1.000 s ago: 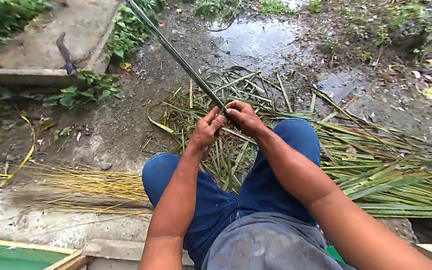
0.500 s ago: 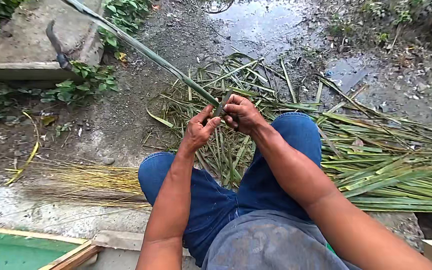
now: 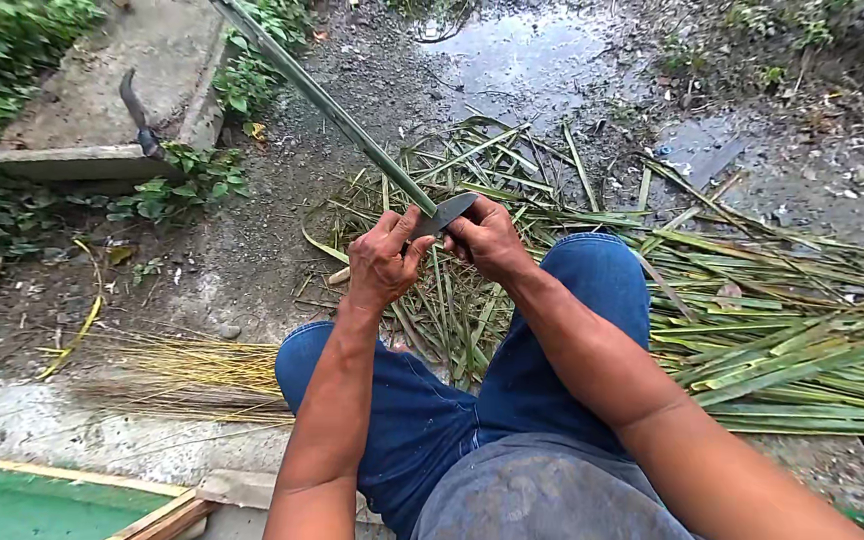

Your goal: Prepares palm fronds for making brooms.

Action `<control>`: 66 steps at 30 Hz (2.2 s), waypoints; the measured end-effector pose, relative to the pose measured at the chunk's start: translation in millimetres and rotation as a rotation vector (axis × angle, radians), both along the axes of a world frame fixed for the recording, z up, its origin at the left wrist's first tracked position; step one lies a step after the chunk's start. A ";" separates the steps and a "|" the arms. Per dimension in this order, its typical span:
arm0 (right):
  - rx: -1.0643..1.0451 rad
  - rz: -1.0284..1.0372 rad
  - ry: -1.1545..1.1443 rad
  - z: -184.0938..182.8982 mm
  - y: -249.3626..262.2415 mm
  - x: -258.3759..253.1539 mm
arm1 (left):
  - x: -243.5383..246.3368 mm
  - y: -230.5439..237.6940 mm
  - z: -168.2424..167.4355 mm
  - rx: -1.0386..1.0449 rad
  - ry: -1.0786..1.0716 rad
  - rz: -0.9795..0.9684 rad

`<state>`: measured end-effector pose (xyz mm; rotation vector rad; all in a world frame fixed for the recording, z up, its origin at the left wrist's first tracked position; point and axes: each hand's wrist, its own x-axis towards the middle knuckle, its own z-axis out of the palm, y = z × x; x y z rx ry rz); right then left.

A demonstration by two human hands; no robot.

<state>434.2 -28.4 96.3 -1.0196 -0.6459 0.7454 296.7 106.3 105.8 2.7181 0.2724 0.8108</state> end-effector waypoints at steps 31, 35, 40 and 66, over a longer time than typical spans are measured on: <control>-0.367 0.521 -0.380 -18.4 4.6 5.0 | -8.2 76.4 2.4 -0.075 -0.403 0.231; -0.235 0.308 -0.385 8.0 24.6 -3.1 | 2.5 58.7 -2.2 -0.012 -0.373 0.182; -0.197 0.249 -0.608 34.2 42.0 14.8 | 1.0 58.0 -2.9 -0.110 -0.407 0.110; -0.275 0.225 -1.123 28.6 -1.8 67.1 | -37.2 115.5 23.1 -0.633 -0.749 0.373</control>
